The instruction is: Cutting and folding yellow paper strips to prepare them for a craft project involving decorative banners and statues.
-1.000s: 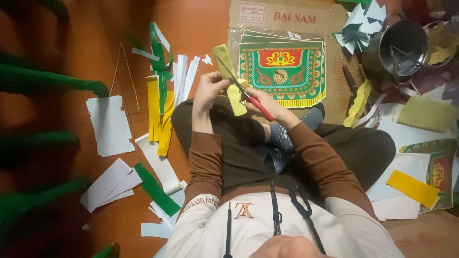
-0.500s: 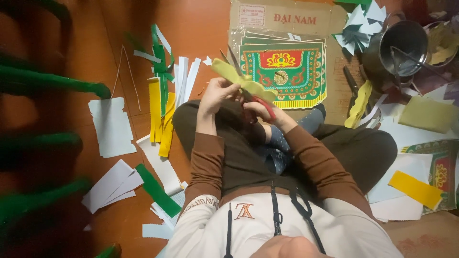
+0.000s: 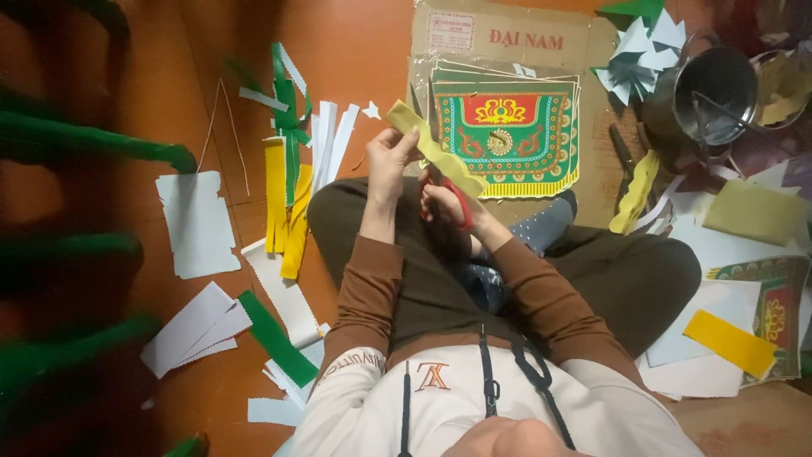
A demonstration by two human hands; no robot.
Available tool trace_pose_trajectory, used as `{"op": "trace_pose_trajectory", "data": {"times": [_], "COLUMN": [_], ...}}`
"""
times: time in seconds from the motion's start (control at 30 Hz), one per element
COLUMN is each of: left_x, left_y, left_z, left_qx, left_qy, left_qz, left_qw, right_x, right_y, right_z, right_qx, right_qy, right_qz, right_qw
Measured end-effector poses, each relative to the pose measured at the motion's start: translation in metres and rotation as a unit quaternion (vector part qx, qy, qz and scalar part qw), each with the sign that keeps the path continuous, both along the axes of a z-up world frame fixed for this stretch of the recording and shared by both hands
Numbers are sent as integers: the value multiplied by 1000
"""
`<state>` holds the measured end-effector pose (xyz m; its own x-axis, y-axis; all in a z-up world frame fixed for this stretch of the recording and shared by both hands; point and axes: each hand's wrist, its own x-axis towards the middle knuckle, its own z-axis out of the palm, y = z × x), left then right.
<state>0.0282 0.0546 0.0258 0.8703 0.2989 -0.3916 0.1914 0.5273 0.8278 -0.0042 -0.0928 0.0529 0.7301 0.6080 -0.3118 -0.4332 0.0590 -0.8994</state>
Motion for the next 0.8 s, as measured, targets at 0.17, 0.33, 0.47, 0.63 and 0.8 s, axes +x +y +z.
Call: {"op": "trace_pose_trajectory", "data": {"times": [0.17,0.33,0.47,0.63,0.8], "left_x": [-1,-5,-4,-6,-14], "left_y": [-3,-2,-10,-15,-12], "left_z": [8,0,4,6,34], "left_qx": [8,14,124,305,373], "left_qy": [1,-2,-16,13,-37], "left_qz": [-4,22,33,19,-75], "left_qw": [1000,1000,992,952,924], "right_x": [-19,-14,-12,-21,-11], "right_y": [3,-7,-11,-17,-14], "right_z": [-55,-54,-64,-57,-33], "right_qx": [66,-55,-38,-110,-114], "right_qy": [43,-36,-9,-223,-229], "right_qz": [-100,7,-104,-42,-17], "right_qw": [992,998,994,968,967]}}
